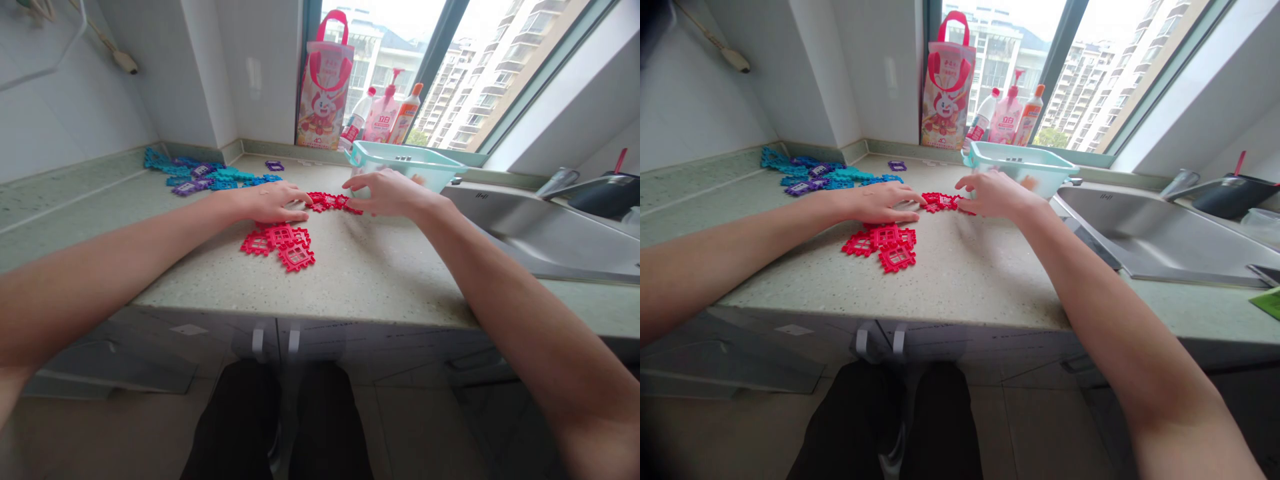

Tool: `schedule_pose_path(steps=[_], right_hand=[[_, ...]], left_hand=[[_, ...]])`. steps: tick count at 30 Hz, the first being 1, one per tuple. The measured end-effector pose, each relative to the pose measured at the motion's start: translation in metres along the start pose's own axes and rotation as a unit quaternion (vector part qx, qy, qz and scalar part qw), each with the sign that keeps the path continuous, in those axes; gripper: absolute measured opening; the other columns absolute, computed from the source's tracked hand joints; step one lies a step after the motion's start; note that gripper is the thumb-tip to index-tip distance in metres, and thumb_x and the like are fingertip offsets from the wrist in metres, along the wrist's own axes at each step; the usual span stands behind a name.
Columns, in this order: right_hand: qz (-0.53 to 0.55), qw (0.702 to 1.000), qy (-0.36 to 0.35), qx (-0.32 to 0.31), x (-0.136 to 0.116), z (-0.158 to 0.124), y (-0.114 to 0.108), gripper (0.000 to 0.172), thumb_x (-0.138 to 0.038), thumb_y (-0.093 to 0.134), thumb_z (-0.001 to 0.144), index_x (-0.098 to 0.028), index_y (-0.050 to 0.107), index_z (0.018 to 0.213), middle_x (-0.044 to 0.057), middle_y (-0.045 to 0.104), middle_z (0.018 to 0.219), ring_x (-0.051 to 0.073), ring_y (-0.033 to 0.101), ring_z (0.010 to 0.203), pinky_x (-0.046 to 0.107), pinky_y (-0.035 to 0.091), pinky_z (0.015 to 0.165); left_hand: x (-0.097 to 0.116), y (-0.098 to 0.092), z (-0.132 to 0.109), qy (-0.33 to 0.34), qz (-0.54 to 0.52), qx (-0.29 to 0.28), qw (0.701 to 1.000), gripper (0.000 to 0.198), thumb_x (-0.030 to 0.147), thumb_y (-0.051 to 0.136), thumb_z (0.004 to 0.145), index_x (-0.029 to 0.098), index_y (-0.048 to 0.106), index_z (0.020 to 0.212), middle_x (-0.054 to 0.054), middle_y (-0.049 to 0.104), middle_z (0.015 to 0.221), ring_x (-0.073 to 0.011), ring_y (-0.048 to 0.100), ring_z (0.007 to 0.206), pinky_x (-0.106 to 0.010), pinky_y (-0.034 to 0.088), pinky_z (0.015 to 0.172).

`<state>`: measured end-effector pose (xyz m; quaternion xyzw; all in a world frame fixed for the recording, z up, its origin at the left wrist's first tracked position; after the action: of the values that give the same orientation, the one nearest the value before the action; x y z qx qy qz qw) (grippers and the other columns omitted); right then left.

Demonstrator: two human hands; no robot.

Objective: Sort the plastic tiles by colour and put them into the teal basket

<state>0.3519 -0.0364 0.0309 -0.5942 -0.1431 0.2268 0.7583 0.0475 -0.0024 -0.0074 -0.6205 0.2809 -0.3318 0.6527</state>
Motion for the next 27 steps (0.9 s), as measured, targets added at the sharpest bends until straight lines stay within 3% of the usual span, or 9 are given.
schedule_pose_path(steps=[5,9,13,16,20,22,25,27], right_hand=[[0.0,0.993,0.053,-0.103,-0.001,-0.001,0.009,0.073,-0.056,0.074,0.099,-0.028,0.059,0.164,0.007,0.083,0.096,0.03,0.079,0.08,0.049,0.062,0.089],[0.011,0.989,0.05,-0.137,-0.005,-0.001,0.013,0.056,-0.048,0.071,0.104,-0.03,0.066,0.157,0.004,0.083,0.089,0.029,0.079,0.082,0.044,0.06,0.084],[0.018,0.993,0.022,-0.115,-0.005,0.002,0.014,0.047,-0.03,0.068,0.103,-0.028,0.073,0.15,0.004,0.085,0.092,0.028,0.08,0.089,0.04,0.059,0.088],[0.02,0.996,0.005,-0.09,-0.002,0.005,0.016,0.047,-0.029,0.07,0.099,-0.026,0.077,0.146,0.006,0.087,0.104,0.027,0.08,0.094,0.037,0.058,0.089],[0.045,0.996,-0.026,-0.075,-0.004,0.007,0.022,0.041,-0.039,0.076,0.095,-0.029,0.082,0.135,0.005,0.087,0.113,0.028,0.08,0.1,0.037,0.058,0.09],[0.08,0.994,-0.035,-0.068,-0.008,0.007,0.027,0.045,-0.04,0.078,0.093,-0.029,0.081,0.137,0.006,0.087,0.117,0.03,0.08,0.106,0.039,0.059,0.096],[0.125,0.991,-0.031,-0.04,-0.015,0.007,0.032,0.064,-0.042,0.081,0.092,-0.026,0.071,0.153,0.012,0.079,0.143,0.035,0.074,0.13,0.043,0.056,0.113],[0.133,0.991,-0.02,-0.026,-0.018,0.008,0.035,0.077,-0.047,0.083,0.092,-0.024,0.061,0.163,0.016,0.069,0.159,0.036,0.067,0.143,0.045,0.051,0.122]], left_hand=[[-0.001,0.001,0.001,-0.007,-0.002,-0.005,1.0,0.074,0.076,0.048,0.104,0.03,0.065,0.159,-0.011,0.071,0.146,-0.0326,0.061,0.134,-0.04,0.043,0.116],[0.001,0.0,-0.001,-0.005,-0.007,0.004,1.0,0.071,0.074,0.048,0.104,0.029,0.066,0.157,-0.011,0.072,0.145,-0.0325,0.062,0.134,-0.041,0.044,0.116],[0.004,-0.001,-0.003,0.002,-0.002,0.008,1.0,0.073,0.073,0.047,0.105,0.023,0.067,0.154,-0.014,0.071,0.146,-0.0327,0.064,0.134,-0.04,0.045,0.117],[0.004,0.0,-0.002,-0.009,0.0,0.023,1.0,0.081,0.072,0.049,0.104,0.018,0.056,0.165,-0.017,0.062,0.16,-0.0326,0.06,0.143,-0.04,0.042,0.123],[0.006,0.001,0.005,-0.018,0.018,0.029,0.999,0.088,0.067,0.047,0.106,0.02,0.034,0.179,-0.015,0.04,0.182,-0.0319,0.043,0.162,-0.044,0.031,0.134],[0.008,0.001,0.008,-0.02,0.028,0.011,0.999,0.081,0.062,0.042,0.108,0.021,0.038,0.178,-0.013,0.046,0.179,-0.0315,0.046,0.159,-0.046,0.03,0.134],[0.009,-0.001,0.009,-0.025,0.034,-0.006,0.999,0.076,0.061,0.043,0.108,0.022,0.051,0.172,-0.011,0.067,0.16,-0.0316,0.058,0.145,-0.043,0.039,0.127],[0.007,-0.002,0.008,-0.02,0.031,0.0,0.999,0.075,0.063,0.046,0.107,0.022,0.057,0.168,-0.011,0.073,0.151,-0.0315,0.062,0.139,-0.041,0.043,0.123]])
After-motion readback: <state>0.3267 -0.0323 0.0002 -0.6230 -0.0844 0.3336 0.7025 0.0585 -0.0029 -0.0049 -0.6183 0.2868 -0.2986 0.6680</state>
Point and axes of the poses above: each hand's wrist, its own z-axis towards the middle knuckle, its own y-axis out of the palm, x = y × z, the point moved 1 cm from there along z, towards the middle knuckle
